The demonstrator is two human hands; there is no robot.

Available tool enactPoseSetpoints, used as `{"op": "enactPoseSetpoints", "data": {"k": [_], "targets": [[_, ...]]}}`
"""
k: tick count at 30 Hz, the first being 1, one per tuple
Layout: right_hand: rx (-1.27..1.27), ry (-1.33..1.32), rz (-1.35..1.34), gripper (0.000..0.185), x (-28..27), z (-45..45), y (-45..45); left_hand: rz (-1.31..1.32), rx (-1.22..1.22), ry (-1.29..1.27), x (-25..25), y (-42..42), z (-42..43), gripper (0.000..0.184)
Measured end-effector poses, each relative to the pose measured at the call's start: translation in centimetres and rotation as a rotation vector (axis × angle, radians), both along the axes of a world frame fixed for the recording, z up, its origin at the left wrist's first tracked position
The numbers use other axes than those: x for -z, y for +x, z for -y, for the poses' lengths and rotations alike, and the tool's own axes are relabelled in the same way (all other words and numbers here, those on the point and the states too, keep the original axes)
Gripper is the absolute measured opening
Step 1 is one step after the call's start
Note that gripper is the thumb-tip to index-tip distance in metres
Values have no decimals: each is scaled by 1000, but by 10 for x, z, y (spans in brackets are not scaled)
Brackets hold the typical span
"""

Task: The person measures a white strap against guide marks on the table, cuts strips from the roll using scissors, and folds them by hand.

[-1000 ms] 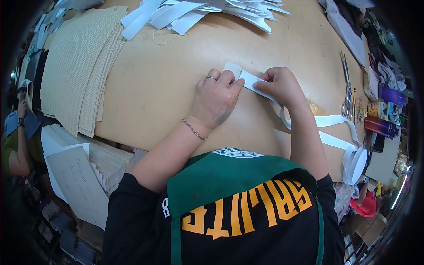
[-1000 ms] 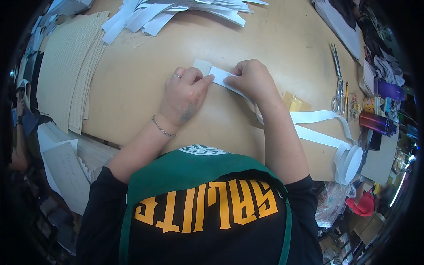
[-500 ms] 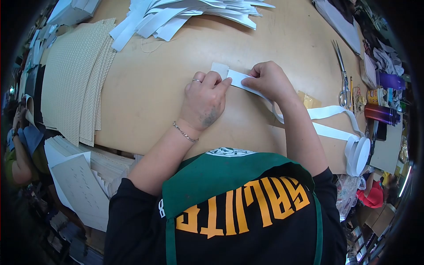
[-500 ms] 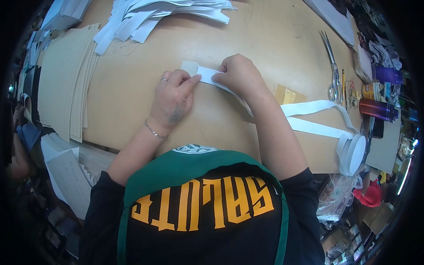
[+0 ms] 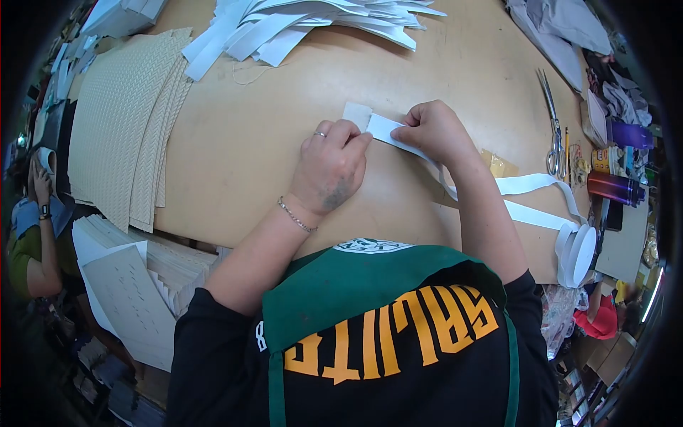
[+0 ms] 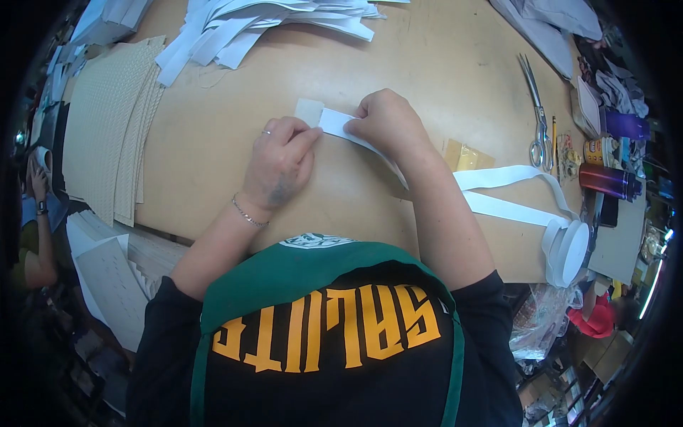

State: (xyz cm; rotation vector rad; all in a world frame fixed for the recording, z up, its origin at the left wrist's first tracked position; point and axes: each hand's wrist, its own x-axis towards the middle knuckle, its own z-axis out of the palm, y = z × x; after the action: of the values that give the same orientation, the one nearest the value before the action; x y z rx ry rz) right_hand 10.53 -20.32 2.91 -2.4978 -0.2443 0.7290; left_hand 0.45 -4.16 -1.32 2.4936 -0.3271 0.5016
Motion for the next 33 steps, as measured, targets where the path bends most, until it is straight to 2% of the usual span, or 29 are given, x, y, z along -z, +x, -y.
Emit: {"op": "enactPoseSetpoints", "data": {"k": [5, 8, 11, 23, 33], "targets": [[12, 7, -12, 21, 1, 1, 0, -18, 48, 7, -5, -20, 1, 21], [23, 27, -9, 21, 2, 1, 0, 43, -8, -30, -8, -16, 3, 20], [16, 12, -3, 21, 0, 1, 0, -5, -30, 9, -10, -9, 2, 20], [48, 0, -30, 18, 1, 0, 2, 51, 9, 84, 3, 1, -5, 19], [21, 3, -7, 18, 1, 0, 1, 64, -2, 223, 2, 1, -2, 31]]}}
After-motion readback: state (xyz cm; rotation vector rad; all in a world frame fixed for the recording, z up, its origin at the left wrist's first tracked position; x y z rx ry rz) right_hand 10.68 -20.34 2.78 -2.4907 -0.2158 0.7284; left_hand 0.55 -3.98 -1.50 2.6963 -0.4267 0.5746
